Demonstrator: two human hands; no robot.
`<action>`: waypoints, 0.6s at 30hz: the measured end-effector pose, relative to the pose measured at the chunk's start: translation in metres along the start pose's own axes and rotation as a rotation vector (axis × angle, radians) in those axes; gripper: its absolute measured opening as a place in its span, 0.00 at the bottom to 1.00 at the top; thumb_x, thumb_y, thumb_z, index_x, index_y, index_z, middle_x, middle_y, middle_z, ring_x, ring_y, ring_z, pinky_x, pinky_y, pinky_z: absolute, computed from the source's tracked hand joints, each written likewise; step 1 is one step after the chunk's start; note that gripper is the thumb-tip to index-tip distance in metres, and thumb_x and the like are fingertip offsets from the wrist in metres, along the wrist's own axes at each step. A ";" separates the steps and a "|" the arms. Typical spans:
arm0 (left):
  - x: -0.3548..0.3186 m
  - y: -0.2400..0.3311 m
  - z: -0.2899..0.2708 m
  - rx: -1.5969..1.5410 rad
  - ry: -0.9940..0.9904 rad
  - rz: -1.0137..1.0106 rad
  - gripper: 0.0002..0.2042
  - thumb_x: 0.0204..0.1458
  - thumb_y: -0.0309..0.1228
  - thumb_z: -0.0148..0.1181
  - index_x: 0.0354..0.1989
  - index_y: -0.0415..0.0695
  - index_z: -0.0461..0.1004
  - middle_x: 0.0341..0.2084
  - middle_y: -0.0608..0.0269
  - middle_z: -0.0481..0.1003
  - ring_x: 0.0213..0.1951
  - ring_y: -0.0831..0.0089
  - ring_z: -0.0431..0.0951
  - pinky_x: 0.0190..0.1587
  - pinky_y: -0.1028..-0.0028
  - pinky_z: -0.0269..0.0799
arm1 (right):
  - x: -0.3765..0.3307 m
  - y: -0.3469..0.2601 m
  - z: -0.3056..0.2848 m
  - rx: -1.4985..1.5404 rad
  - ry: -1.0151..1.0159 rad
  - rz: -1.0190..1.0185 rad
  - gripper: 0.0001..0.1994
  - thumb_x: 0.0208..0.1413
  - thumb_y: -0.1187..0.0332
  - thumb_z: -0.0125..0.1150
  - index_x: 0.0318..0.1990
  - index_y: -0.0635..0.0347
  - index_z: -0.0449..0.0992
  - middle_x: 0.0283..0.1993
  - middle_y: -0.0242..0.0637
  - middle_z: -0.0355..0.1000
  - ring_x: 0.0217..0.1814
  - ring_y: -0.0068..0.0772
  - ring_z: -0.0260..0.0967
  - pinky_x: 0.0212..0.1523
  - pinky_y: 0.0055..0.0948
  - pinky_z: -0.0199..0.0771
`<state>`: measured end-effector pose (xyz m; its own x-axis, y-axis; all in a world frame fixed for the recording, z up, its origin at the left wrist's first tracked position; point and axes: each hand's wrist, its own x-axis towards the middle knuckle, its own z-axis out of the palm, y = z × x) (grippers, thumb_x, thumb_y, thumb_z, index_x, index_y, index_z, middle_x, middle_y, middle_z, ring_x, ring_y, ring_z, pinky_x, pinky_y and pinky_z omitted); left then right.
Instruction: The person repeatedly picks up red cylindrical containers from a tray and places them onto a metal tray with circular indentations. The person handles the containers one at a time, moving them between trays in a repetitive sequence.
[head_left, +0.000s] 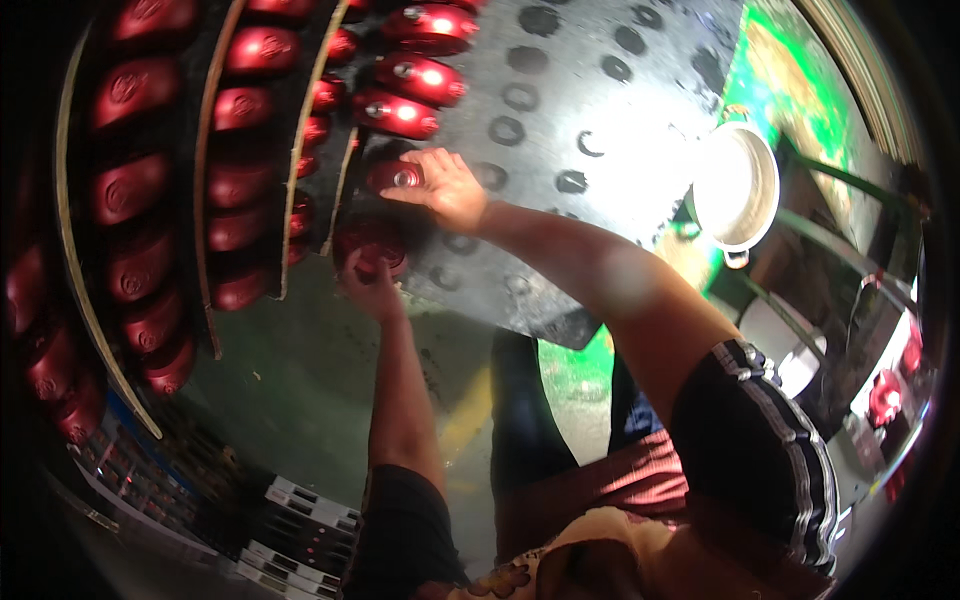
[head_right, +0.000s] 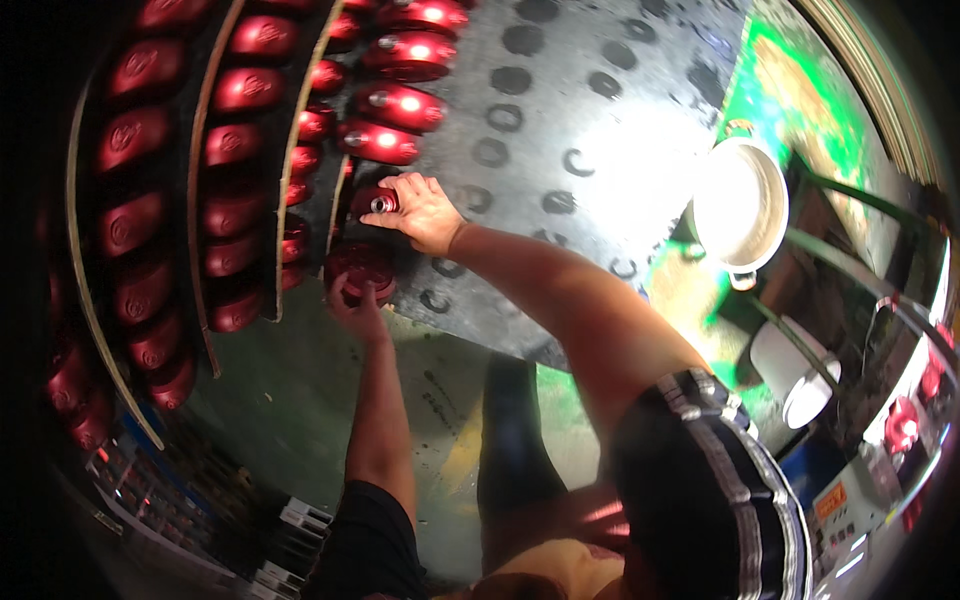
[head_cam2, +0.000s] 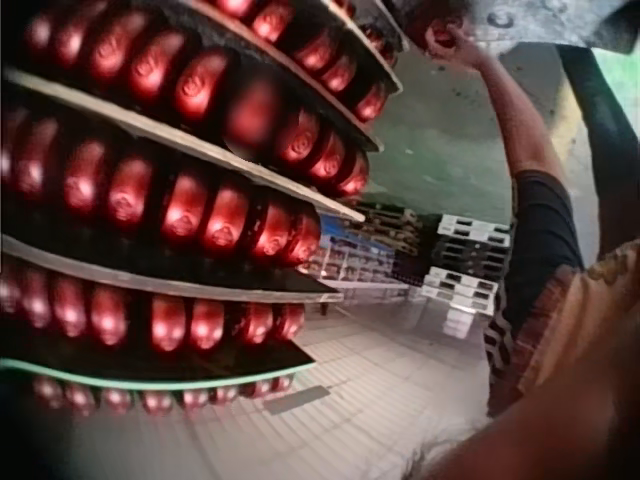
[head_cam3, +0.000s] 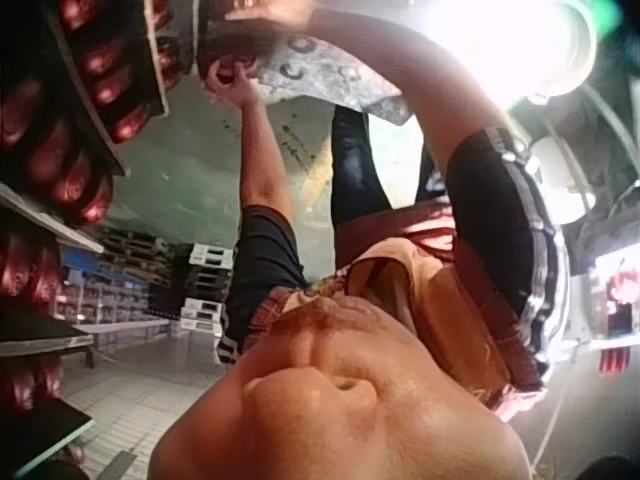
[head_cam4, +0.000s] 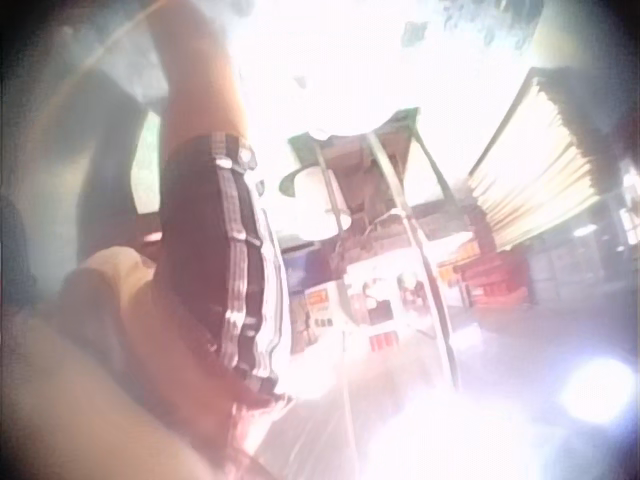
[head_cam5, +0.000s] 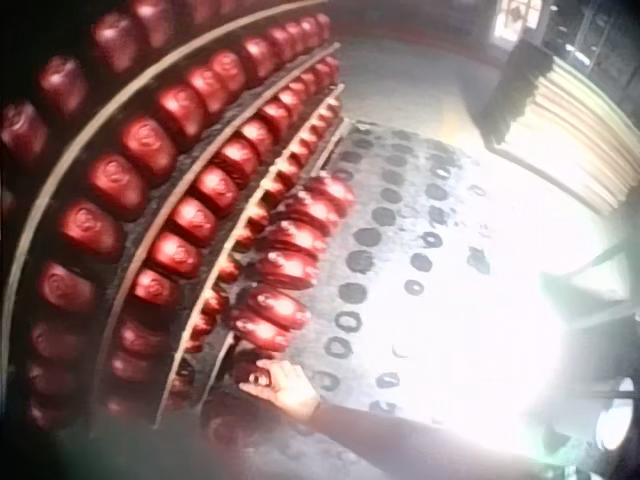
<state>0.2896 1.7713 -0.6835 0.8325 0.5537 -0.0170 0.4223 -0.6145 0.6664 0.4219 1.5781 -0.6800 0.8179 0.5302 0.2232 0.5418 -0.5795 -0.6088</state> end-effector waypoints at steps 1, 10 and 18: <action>-0.004 0.004 -0.006 -0.003 -0.026 -0.049 0.21 0.45 0.27 0.68 0.51 0.46 0.75 0.54 0.53 0.67 0.57 0.55 0.66 0.59 0.61 0.64 | -0.018 0.002 -0.018 0.120 0.030 0.039 0.33 0.41 0.73 0.67 0.58 0.26 0.74 0.61 0.41 0.63 0.61 0.45 0.61 0.58 0.40 0.63; -0.108 0.177 -0.057 -0.952 -0.712 -0.568 0.37 0.48 0.23 0.58 0.70 0.41 0.53 0.64 0.54 0.62 0.64 0.59 0.63 0.67 0.58 0.58 | -0.306 -0.021 -0.327 1.196 0.518 1.168 0.29 0.55 0.67 0.65 0.64 0.63 0.67 0.58 0.47 0.71 0.59 0.41 0.69 0.64 0.40 0.65; -0.232 0.407 0.058 -1.694 -1.456 -0.914 0.37 0.53 0.36 0.55 0.72 0.48 0.49 0.65 0.55 0.61 0.64 0.57 0.64 0.63 0.55 0.65 | -0.394 0.040 -0.477 2.536 1.184 0.839 0.25 0.67 0.56 0.47 0.65 0.62 0.61 0.59 0.47 0.69 0.58 0.42 0.69 0.54 0.41 0.73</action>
<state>0.2895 1.3598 -0.4517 0.6111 -0.7230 -0.3221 0.7542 0.6554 -0.0402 0.2141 1.0507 -0.4292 0.7515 0.0825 -0.6546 0.0833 0.9723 0.2183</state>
